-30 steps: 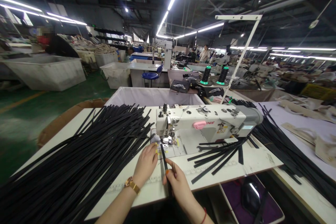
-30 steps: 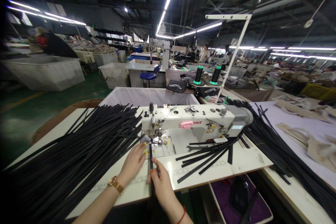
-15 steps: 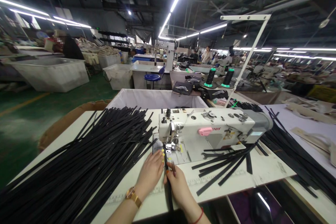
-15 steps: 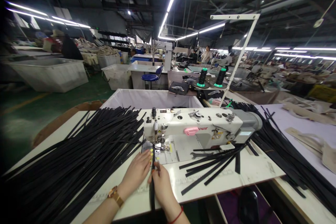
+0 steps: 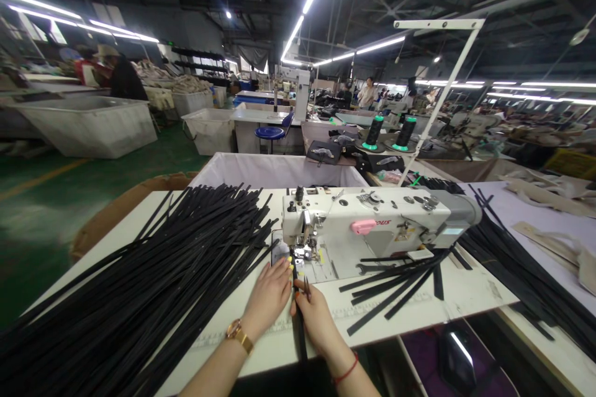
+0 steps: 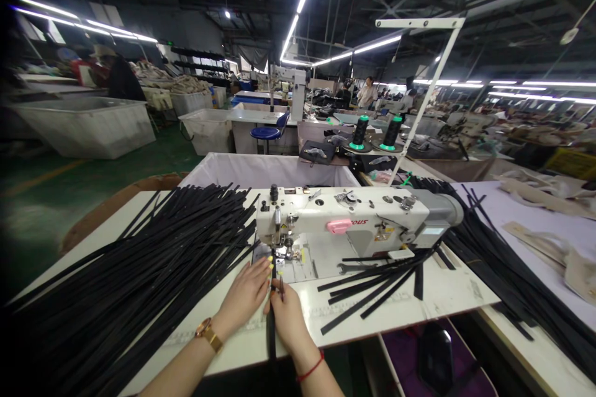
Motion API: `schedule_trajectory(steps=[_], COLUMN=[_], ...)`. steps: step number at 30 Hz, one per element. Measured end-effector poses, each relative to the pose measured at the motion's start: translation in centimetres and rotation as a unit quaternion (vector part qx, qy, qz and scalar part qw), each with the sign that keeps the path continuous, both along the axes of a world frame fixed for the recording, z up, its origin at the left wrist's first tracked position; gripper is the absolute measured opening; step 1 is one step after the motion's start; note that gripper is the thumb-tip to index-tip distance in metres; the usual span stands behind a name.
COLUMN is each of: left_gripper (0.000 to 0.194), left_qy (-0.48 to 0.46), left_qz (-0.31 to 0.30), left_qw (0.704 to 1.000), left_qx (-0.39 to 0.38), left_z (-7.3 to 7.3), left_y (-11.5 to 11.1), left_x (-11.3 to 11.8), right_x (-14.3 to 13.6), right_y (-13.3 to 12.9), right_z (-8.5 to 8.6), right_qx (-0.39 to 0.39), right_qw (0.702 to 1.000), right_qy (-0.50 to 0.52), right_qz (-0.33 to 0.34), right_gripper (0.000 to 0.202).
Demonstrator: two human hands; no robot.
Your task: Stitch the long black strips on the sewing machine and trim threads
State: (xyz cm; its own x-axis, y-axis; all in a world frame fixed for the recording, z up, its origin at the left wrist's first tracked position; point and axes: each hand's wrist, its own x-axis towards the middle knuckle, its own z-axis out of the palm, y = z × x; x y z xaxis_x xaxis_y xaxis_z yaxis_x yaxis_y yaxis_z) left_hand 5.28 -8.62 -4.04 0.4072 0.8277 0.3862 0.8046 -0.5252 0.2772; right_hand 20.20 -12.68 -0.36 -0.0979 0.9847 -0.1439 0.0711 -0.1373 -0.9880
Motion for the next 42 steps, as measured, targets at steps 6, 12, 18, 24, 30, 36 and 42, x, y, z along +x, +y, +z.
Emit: schedule_trajectory(steps=[6, 12, 18, 24, 30, 36, 42], left_gripper=[0.037, 0.037, 0.037, 0.038, 0.039, 0.039, 0.041], left_qy=[0.011, 0.002, -0.003, 0.011, 0.009, 0.022, 0.028], left_qz=[-0.001, -0.005, -0.001, 0.000, 0.004, 0.010, -0.007], left_qw=[1.000, 1.000, 1.000, 1.000, 1.000, 1.000, 0.999], left_qx=[-0.003, 0.002, 0.000, 0.001, 0.011, 0.000, 0.028], left_z=[0.1, -0.2, -0.1, -0.1, -0.4, 0.2, -1.4], left_y=[0.0, 0.1, 0.1, 0.1, 0.2, 0.0, 0.7], left_x=[0.1, 0.0, 0.1, 0.2, 0.2, 0.4, -0.4], right_x=[-0.1, -0.2, -0.1, 0.0, 0.2, 0.7, 2.2], right_y=[0.1, 0.0, -0.1, -0.3, -0.9, -1.9, -3.7], right_z=[0.2, 0.4, 0.3, 0.0, 0.0, -0.3, -2.3], right_qx=[-0.006, -0.006, -0.012, -0.015, -0.007, -0.021, -0.041], right_qw=[1.000, 1.000, 1.000, 0.999, 0.999, 0.998, 0.999], right_qy=[0.000, 0.005, 0.008, 0.018, 0.038, 0.040, 0.036], right_qz=[-0.006, -0.009, -0.014, -0.023, -0.029, -0.033, 0.003], right_gripper=[0.021, 0.021, 0.027, 0.035, 0.040, 0.045, 0.053])
